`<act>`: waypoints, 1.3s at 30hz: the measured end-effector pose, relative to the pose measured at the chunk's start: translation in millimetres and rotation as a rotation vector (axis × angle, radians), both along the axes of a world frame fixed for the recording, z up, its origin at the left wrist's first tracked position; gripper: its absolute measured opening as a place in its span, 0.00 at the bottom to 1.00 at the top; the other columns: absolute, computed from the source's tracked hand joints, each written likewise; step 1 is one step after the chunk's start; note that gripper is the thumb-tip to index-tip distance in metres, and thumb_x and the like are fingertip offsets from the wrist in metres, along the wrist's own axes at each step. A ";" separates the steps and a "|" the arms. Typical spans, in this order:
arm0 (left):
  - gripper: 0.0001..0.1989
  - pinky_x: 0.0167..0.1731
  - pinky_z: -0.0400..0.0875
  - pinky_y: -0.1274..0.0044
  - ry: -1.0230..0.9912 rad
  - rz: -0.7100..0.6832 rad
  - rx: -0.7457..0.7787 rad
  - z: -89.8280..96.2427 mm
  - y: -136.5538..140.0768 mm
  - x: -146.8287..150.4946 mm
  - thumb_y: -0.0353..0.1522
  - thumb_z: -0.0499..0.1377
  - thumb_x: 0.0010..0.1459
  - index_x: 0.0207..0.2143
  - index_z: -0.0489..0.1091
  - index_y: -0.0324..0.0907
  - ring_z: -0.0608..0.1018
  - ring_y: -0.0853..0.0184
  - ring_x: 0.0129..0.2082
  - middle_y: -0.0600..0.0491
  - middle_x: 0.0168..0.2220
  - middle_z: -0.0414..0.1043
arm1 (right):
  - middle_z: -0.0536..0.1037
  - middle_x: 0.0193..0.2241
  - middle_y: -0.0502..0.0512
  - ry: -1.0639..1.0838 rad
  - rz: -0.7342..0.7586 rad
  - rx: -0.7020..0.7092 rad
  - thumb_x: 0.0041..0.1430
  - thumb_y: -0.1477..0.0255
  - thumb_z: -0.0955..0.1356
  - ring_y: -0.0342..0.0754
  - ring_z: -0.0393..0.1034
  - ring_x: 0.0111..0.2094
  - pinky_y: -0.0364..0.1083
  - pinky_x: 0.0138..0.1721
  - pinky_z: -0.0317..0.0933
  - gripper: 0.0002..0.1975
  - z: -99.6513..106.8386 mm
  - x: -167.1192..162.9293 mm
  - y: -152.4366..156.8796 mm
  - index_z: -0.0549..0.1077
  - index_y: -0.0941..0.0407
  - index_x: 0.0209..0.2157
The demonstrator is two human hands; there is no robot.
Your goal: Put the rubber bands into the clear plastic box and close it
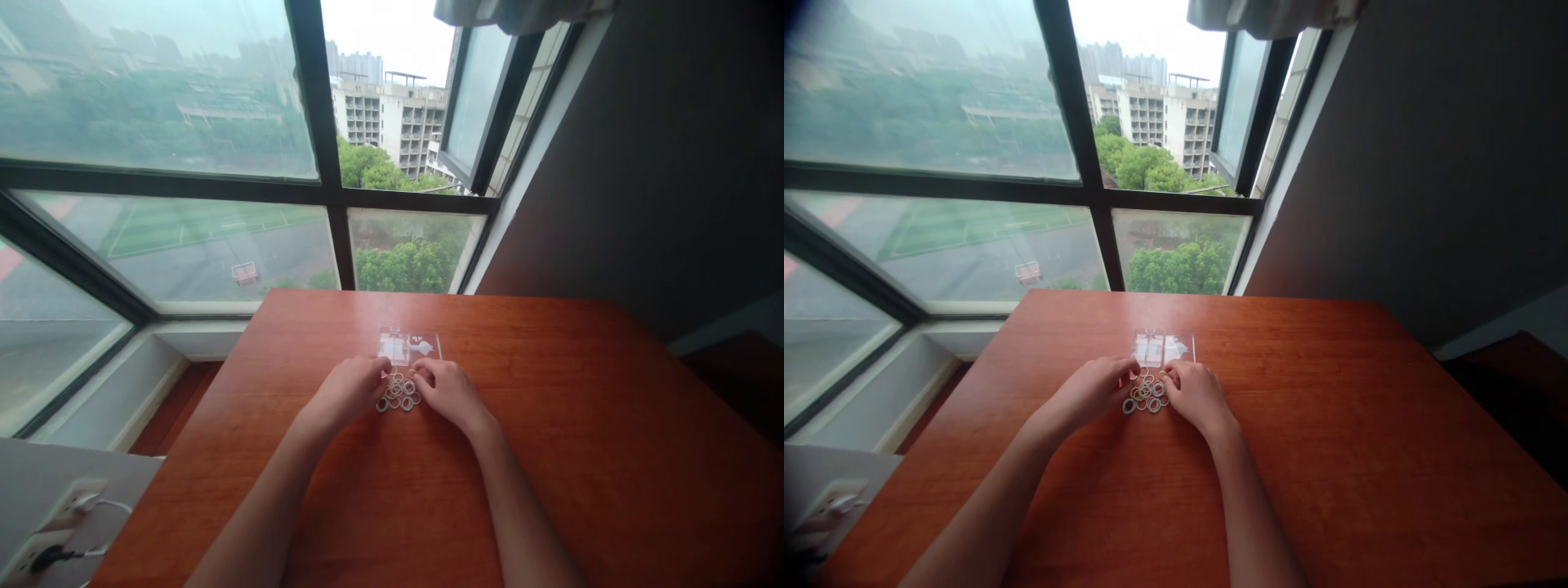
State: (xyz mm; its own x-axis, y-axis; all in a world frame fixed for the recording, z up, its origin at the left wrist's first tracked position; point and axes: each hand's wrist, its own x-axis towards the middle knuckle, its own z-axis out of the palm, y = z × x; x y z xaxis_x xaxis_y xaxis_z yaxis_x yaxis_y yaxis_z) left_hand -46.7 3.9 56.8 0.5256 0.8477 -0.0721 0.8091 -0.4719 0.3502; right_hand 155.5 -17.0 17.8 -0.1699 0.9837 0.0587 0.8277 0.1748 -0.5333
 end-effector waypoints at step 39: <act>0.09 0.27 0.60 0.79 0.134 -0.004 -0.031 7.5 2.1 -5.6 0.31 0.55 0.55 0.35 0.74 0.44 0.77 0.64 0.30 0.49 0.32 0.77 | 0.79 0.32 0.51 -0.098 0.042 -0.094 0.61 0.70 0.64 0.44 0.70 0.32 0.41 0.33 0.53 0.06 9.9 -1.3 -3.5 0.74 0.52 0.35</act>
State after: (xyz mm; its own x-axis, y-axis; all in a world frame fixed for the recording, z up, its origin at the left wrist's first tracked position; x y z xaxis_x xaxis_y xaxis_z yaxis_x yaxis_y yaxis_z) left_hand -52.3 6.0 64.3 0.5126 0.8421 -0.1678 0.8479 -0.4656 0.2537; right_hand 154.2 -20.6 27.7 -0.2111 0.9761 -0.0522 0.8699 0.1633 -0.4655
